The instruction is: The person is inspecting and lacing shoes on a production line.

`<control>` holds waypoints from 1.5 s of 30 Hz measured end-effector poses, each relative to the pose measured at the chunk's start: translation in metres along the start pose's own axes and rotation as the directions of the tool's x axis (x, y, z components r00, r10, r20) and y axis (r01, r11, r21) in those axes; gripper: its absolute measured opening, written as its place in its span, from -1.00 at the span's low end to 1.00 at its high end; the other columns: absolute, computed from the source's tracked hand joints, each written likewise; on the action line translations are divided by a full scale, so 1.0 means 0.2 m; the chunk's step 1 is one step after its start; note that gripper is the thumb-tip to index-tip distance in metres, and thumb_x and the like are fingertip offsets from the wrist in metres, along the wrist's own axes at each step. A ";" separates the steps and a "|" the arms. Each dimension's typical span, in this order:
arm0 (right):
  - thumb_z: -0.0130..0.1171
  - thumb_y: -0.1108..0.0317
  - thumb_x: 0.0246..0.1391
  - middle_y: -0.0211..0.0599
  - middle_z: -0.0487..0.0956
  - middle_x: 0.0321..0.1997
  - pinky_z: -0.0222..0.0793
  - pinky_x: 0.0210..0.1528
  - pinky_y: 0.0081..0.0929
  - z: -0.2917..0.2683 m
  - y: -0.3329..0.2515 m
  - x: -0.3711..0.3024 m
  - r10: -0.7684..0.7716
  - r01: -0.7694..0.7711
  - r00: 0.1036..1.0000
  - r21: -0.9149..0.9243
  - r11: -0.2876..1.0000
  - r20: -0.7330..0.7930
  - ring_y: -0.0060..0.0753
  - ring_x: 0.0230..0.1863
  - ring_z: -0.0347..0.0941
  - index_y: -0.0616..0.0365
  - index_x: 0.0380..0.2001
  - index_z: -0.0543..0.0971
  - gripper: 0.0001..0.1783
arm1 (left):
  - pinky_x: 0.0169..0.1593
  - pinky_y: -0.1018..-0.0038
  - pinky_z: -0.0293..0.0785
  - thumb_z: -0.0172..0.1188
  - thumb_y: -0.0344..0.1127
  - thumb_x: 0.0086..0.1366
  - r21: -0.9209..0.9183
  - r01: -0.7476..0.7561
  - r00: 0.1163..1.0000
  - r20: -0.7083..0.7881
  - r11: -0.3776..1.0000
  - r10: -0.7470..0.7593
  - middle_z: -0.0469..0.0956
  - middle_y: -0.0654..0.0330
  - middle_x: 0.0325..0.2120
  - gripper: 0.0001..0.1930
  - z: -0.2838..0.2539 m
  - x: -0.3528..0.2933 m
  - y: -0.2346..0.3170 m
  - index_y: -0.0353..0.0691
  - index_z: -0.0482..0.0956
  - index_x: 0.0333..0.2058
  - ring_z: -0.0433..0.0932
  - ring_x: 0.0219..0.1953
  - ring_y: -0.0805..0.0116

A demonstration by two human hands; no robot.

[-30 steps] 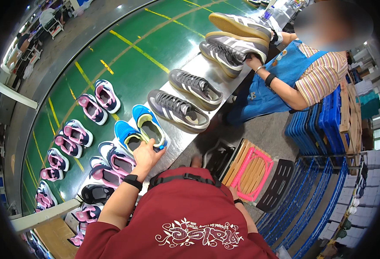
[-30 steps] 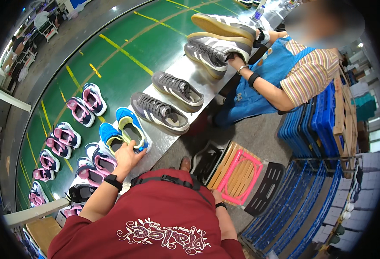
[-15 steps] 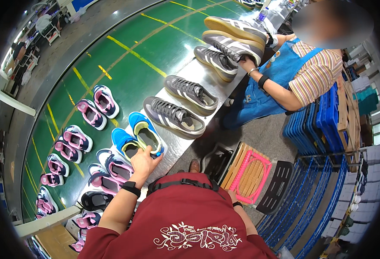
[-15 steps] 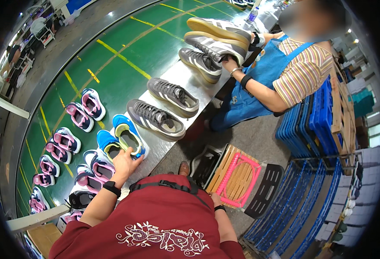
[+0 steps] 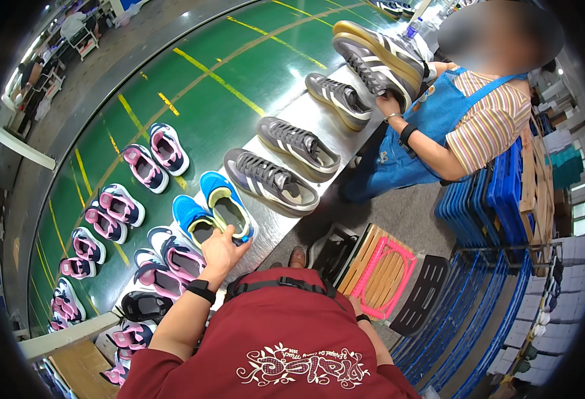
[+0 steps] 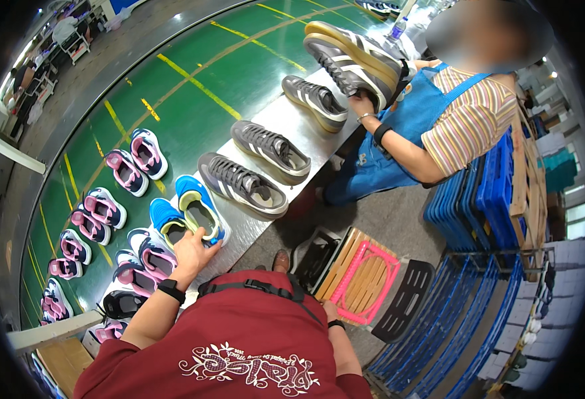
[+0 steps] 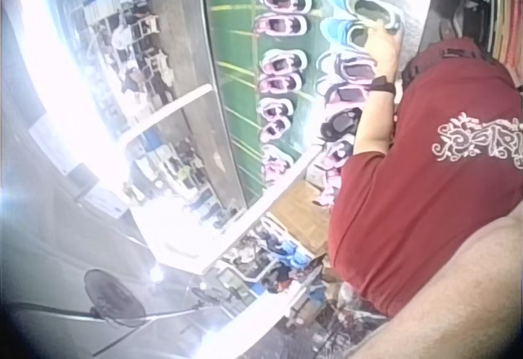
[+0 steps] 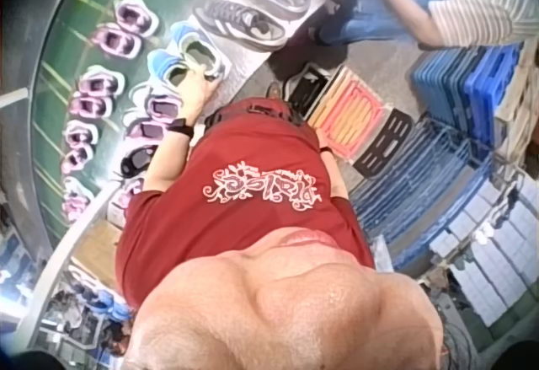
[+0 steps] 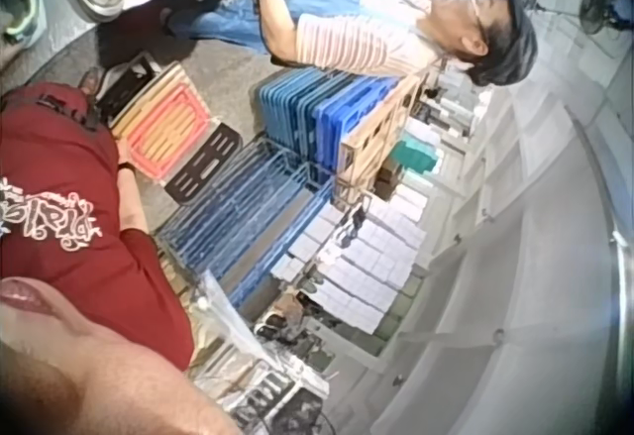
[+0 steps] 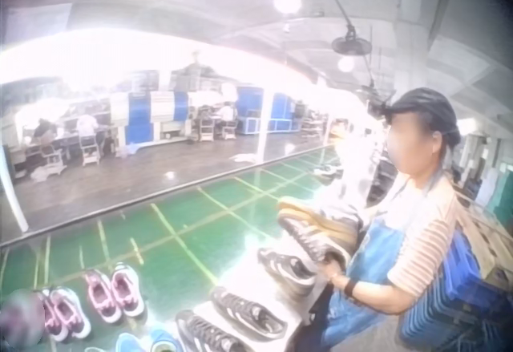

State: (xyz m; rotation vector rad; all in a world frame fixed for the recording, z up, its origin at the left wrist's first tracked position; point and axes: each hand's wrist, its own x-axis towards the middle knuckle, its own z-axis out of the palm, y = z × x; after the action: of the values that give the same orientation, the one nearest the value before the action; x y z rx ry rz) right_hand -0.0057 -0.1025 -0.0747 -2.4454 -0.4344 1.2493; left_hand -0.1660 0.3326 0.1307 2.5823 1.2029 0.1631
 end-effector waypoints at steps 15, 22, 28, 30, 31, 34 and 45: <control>0.16 0.08 -0.10 0.01 0.60 -0.22 0.39 -0.07 -0.30 -0.05 -0.11 -0.09 0.002 -0.001 0.997 0.009 1.000 -0.079 -0.06 -0.11 0.52 0.24 -0.14 0.56 -0.49 | -0.47 0.23 0.41 0.26 0.21 -0.08 0.018 -0.011 1.000 0.005 1.000 0.011 0.48 0.02 -0.53 -0.50 0.01 -0.02 -0.03 -0.11 0.51 -0.37 0.54 -0.50 0.07; 0.16 0.08 -0.10 0.01 0.59 -0.22 0.39 -0.08 -0.29 -0.06 -0.15 -0.13 0.008 -0.007 0.995 0.009 1.000 -0.104 -0.06 -0.11 0.52 0.24 -0.14 0.56 -0.49 | -0.45 0.22 0.41 0.27 0.17 -0.08 0.006 -0.007 1.000 -0.003 1.000 0.007 0.48 0.01 -0.54 -0.51 0.00 -0.05 -0.04 -0.11 0.52 -0.34 0.54 -0.50 0.05; 0.15 0.08 -0.09 0.01 0.59 -0.22 0.39 -0.08 -0.29 -0.01 -0.08 -0.31 0.026 -0.026 1.000 -0.056 0.998 -0.001 -0.06 -0.12 0.52 0.24 -0.14 0.56 -0.49 | -0.45 0.22 0.43 0.27 0.18 -0.09 0.006 -0.024 0.998 -0.059 1.000 0.024 0.47 0.01 -0.54 -0.53 0.01 -0.04 -0.04 -0.08 0.51 -0.37 0.53 -0.52 0.05; 0.15 0.08 -0.09 0.01 0.59 -0.22 0.39 -0.08 -0.29 -0.01 -0.07 -0.33 0.026 -0.022 0.999 -0.087 0.996 0.036 -0.06 -0.12 0.52 0.24 -0.15 0.56 -0.49 | -0.44 0.22 0.45 0.27 0.16 -0.09 -0.016 -0.014 0.999 -0.038 1.000 0.014 0.48 0.02 -0.54 -0.55 -0.01 -0.03 -0.02 -0.08 0.50 -0.38 0.54 -0.51 0.07; 0.15 0.08 -0.09 0.01 0.59 -0.22 0.39 -0.08 -0.29 -0.01 -0.06 -0.34 0.025 -0.019 0.998 -0.102 0.995 0.053 -0.06 -0.12 0.52 0.24 -0.15 0.56 -0.49 | -0.43 0.23 0.45 0.27 0.15 -0.09 -0.014 -0.015 0.999 -0.044 1.000 0.015 0.48 0.02 -0.54 -0.54 -0.01 -0.03 -0.02 -0.09 0.50 -0.38 0.54 -0.50 0.08; 0.15 0.08 -0.09 0.01 0.59 -0.22 0.39 -0.09 -0.29 -0.04 -0.06 -0.32 0.017 -0.008 0.997 -0.131 0.991 0.071 -0.06 -0.12 0.52 0.24 -0.15 0.56 -0.49 | -0.42 0.25 0.47 0.28 0.14 -0.09 -0.004 0.002 1.000 -0.028 1.000 -0.002 0.48 0.03 -0.53 -0.53 -0.02 -0.03 -0.02 -0.12 0.50 -0.37 0.56 -0.46 0.11; 0.15 0.08 -0.09 0.02 0.59 -0.23 0.39 -0.09 -0.28 -0.08 -0.15 -0.22 -0.006 0.011 0.999 -0.151 0.988 0.034 -0.05 -0.13 0.52 0.24 -0.15 0.56 -0.50 | -0.38 0.20 0.46 0.25 0.16 -0.04 -0.045 0.026 0.998 0.061 0.999 -0.023 0.48 -0.04 -0.49 -0.51 -0.03 -0.05 -0.04 -0.11 0.49 -0.29 0.55 -0.43 0.03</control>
State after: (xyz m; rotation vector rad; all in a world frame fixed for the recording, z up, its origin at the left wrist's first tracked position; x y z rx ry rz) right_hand -0.0195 -0.0979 -0.0217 -2.5475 -0.5672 1.2990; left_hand -0.1799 0.3304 0.1346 2.5138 1.1951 0.1053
